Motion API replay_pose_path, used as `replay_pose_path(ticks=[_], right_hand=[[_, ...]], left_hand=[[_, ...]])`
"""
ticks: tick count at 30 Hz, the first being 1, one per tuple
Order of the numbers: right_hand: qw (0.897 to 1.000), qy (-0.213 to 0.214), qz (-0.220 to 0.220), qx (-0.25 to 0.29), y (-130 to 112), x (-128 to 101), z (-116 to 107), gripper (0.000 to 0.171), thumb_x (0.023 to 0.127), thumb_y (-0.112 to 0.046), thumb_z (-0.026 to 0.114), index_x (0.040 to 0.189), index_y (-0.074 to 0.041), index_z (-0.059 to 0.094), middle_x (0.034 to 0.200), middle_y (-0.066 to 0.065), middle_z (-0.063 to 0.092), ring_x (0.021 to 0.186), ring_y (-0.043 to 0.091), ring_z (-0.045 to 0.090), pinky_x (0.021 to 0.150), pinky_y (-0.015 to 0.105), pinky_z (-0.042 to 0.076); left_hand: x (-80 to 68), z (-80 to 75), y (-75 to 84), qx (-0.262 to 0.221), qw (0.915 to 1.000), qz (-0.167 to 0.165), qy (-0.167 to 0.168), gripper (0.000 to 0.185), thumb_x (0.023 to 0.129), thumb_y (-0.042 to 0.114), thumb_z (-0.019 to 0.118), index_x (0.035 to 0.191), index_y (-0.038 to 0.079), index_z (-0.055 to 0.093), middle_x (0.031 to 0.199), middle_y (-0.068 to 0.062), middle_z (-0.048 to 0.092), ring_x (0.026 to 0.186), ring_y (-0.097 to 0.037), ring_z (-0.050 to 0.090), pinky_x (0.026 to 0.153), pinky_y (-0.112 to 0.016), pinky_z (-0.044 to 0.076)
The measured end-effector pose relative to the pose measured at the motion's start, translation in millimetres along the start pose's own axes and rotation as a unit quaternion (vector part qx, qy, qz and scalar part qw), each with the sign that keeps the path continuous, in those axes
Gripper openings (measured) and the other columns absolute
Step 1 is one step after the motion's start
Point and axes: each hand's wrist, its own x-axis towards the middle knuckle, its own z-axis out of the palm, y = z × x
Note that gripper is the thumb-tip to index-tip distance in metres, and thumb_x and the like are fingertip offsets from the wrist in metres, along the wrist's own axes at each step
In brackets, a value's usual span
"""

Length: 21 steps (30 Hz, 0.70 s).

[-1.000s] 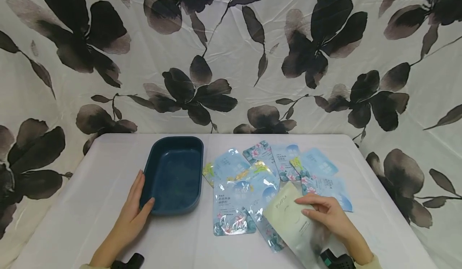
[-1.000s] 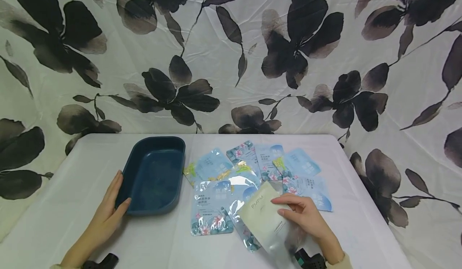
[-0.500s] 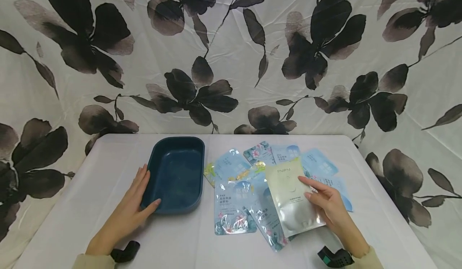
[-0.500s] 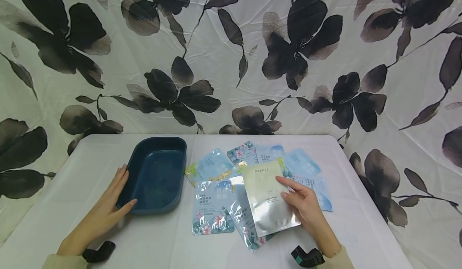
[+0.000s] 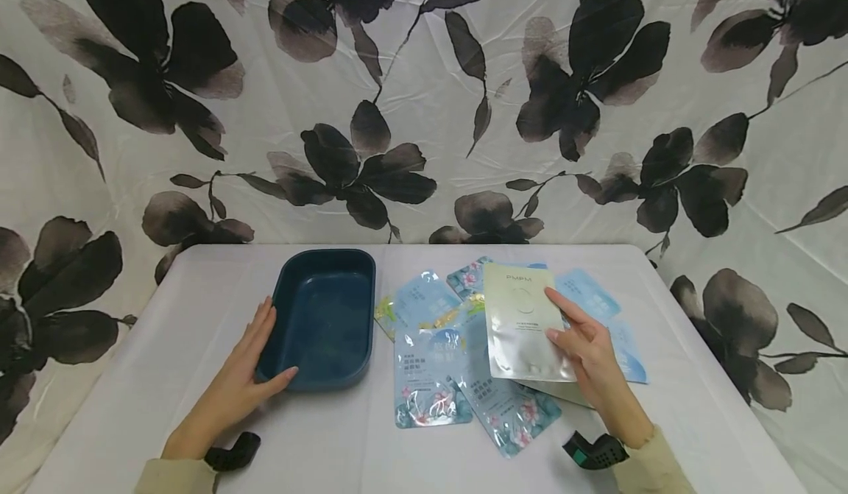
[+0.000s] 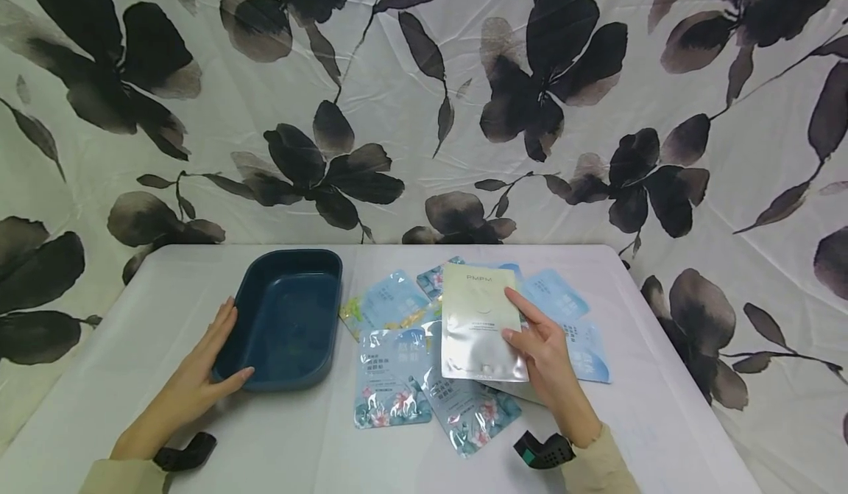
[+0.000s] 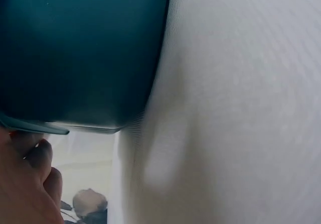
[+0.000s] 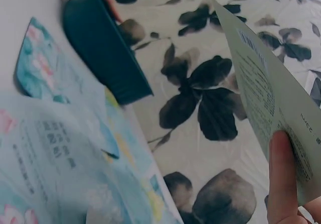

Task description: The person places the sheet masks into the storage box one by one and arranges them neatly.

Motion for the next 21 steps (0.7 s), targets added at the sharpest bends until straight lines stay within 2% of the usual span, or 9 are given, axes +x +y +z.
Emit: replay_pose_path(ticks=[2,5,9,12,16,21], right_hand=[[1.000,0.005,0.002,0.004,0,6,5,0.064,0.093,0.016,0.049,0.152,0.007,0.027,0.162,0.015,0.021,0.136,0.011,0.043,0.099,0.019,0.045],[1.000,0.010,0.001,0.015,-1,14,12,0.065,0.094,0.016,0.049,0.153,0.006,0.025,0.163,0.018,0.016,0.136,0.010,0.042,0.100,0.019,0.044],[0.999,0.005,-0.006,0.031,-1,24,20,0.065,0.095,0.015,0.046,0.154,0.005,0.023,0.163,0.019,0.014,0.136,0.012,0.043,0.097,0.021,0.048],[0.999,0.006,-0.014,0.037,-2,31,28,0.064,0.095,0.016,0.044,0.154,0.004,0.024,0.163,0.018,0.015,0.136,0.014,0.044,0.095,0.023,0.050],[0.999,0.019,-0.015,0.041,-3,42,41,0.064,0.094,0.016,0.045,0.154,0.004,0.026,0.162,0.017,0.019,0.136,0.013,0.043,0.095,0.023,0.049],[0.999,0.029,-0.009,0.043,-5,54,57,0.063,0.094,0.015,0.047,0.153,0.003,0.029,0.161,0.013,0.024,0.137,0.015,0.042,0.096,0.021,0.048]], left_hand=[[0.0,-1.1,1.8,0.034,0.9993,0.016,0.007,0.102,0.083,0.020,0.080,0.159,0.004,0.013,0.166,-0.009,0.003,0.151,-0.033,0.004,0.118,-0.021,-0.001],[0.0,-4.3,7.2,0.094,0.9949,0.034,0.008,0.097,0.086,0.026,0.077,0.156,-0.003,0.017,0.166,-0.013,0.007,0.152,-0.032,0.006,0.119,-0.023,-0.001],[-0.2,-9.1,16.6,0.159,0.9863,0.045,-0.007,0.089,0.092,0.030,0.069,0.153,-0.011,0.018,0.165,-0.016,0.004,0.152,-0.029,0.002,0.121,-0.031,-0.002],[-0.6,-11.0,23.1,0.195,0.9797,0.041,-0.024,0.085,0.095,0.032,0.064,0.152,-0.013,0.018,0.164,-0.020,0.005,0.152,-0.032,0.003,0.121,-0.034,-0.002],[-1.6,-10.7,28.2,0.233,0.9716,0.018,-0.040,0.092,0.095,0.046,0.061,0.153,-0.010,0.017,0.164,-0.021,0.006,0.151,-0.034,0.007,0.122,-0.038,0.000],[-2.8,-7.7,28.0,0.229,0.9727,-0.001,-0.039,0.104,0.090,0.055,0.065,0.155,-0.008,0.014,0.165,-0.017,0.000,0.151,-0.034,0.007,0.122,-0.038,-0.002]])
